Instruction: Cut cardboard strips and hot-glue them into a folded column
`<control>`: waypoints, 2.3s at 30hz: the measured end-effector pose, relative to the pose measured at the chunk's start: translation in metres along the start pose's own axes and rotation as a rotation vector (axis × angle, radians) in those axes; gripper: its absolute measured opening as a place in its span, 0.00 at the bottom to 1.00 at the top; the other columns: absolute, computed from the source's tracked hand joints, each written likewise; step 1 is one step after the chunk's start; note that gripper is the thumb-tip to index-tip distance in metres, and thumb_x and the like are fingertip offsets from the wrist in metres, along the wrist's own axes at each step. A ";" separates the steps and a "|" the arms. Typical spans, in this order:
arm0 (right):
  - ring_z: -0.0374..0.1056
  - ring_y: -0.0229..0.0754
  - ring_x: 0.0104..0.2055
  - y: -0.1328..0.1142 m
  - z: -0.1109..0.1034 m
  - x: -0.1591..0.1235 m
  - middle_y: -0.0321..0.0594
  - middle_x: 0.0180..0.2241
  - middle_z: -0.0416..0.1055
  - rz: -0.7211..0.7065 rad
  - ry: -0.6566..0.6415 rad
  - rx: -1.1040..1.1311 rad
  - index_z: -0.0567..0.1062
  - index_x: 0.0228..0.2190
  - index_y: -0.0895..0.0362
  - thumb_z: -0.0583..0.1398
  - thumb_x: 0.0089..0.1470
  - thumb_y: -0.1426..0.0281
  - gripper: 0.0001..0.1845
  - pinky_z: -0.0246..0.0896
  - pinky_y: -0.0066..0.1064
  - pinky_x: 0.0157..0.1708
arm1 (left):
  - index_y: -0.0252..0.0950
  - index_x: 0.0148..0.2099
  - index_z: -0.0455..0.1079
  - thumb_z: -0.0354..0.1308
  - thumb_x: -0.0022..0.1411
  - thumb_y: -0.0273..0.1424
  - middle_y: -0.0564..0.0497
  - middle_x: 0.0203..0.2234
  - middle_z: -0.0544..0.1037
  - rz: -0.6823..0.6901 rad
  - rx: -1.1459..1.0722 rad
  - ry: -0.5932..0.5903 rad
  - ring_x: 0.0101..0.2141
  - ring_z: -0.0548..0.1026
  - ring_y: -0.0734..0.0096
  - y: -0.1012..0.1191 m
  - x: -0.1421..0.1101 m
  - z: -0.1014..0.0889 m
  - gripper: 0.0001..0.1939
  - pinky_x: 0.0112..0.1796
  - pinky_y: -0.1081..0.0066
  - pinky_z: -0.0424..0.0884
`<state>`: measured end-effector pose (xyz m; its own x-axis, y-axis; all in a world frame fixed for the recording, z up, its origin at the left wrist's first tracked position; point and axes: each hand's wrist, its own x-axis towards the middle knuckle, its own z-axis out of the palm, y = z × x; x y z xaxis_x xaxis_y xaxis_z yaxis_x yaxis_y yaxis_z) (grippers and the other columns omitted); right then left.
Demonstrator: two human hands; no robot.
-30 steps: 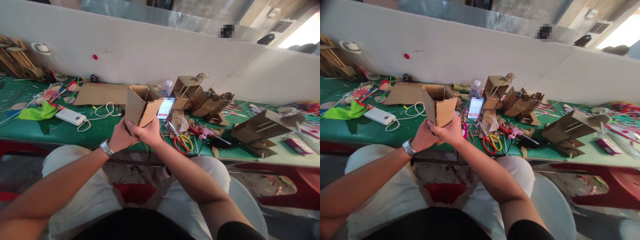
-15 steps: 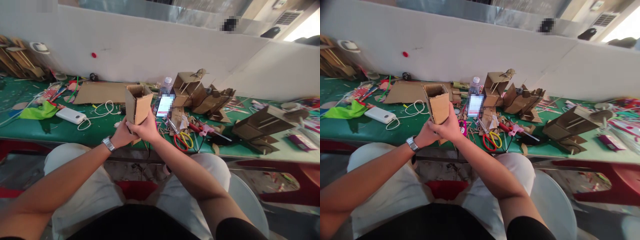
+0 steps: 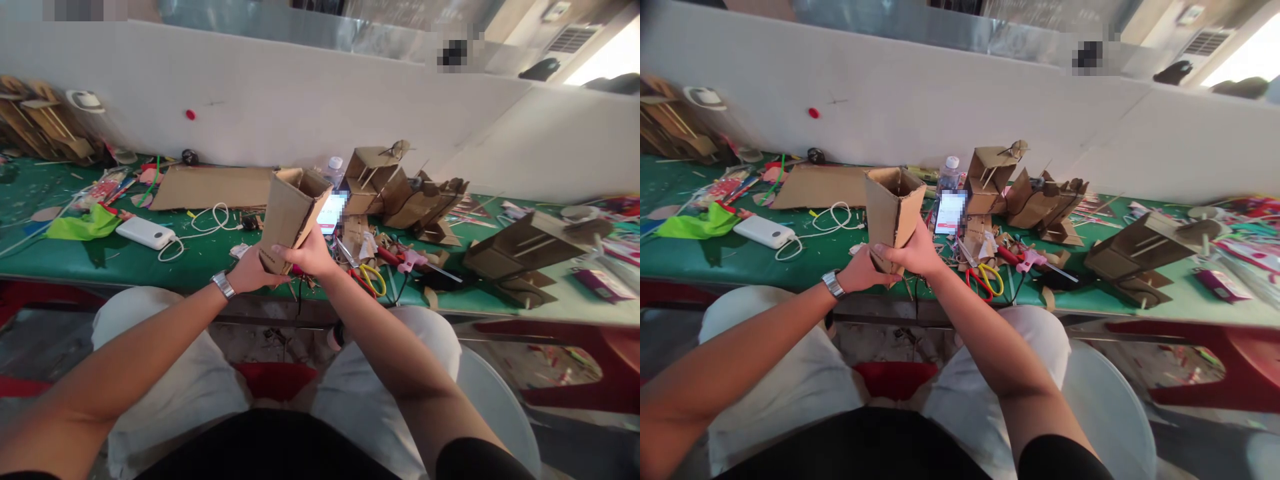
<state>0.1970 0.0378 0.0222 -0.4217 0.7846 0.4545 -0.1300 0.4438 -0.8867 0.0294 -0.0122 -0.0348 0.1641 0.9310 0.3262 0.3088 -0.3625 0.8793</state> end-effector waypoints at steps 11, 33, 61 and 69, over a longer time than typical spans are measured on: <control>0.71 0.53 0.54 0.005 0.018 -0.006 0.45 0.51 0.73 -0.025 0.140 -0.112 0.66 0.51 0.51 0.75 0.39 0.55 0.40 0.70 0.50 0.58 | 0.35 0.55 0.70 0.76 0.48 0.35 0.42 0.49 0.82 -0.011 -0.015 0.257 0.51 0.79 0.50 -0.009 -0.009 0.030 0.33 0.53 0.50 0.77; 0.72 0.51 0.50 0.032 0.024 -0.004 0.44 0.49 0.73 -0.065 0.176 -0.007 0.68 0.52 0.51 0.74 0.45 0.51 0.38 0.71 0.50 0.55 | 0.36 0.52 0.68 0.75 0.45 0.33 0.41 0.47 0.81 -0.069 -0.004 0.406 0.46 0.80 0.49 -0.008 -0.011 0.046 0.32 0.46 0.55 0.79; 0.74 0.41 0.44 -0.033 -0.005 -0.023 0.41 0.46 0.74 -0.245 0.310 -0.120 0.70 0.46 0.49 0.67 0.59 0.53 0.20 0.76 0.35 0.41 | 0.37 0.54 0.66 0.78 0.46 0.39 0.44 0.47 0.78 -0.089 0.055 0.352 0.45 0.78 0.54 0.023 -0.025 0.033 0.37 0.44 0.56 0.75; 0.76 0.38 0.35 -0.043 -0.014 -0.033 0.37 0.36 0.79 -0.160 0.404 -0.102 0.79 0.36 0.53 0.71 0.55 0.59 0.12 0.77 0.31 0.35 | 0.37 0.55 0.64 0.77 0.45 0.35 0.44 0.48 0.77 -0.063 0.094 0.373 0.47 0.77 0.53 0.023 -0.024 0.037 0.38 0.47 0.54 0.75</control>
<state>0.2293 -0.0013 0.0467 -0.0168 0.7999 0.5998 -0.0674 0.5977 -0.7989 0.0673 -0.0445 -0.0353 -0.2048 0.8970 0.3917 0.3950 -0.2904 0.8716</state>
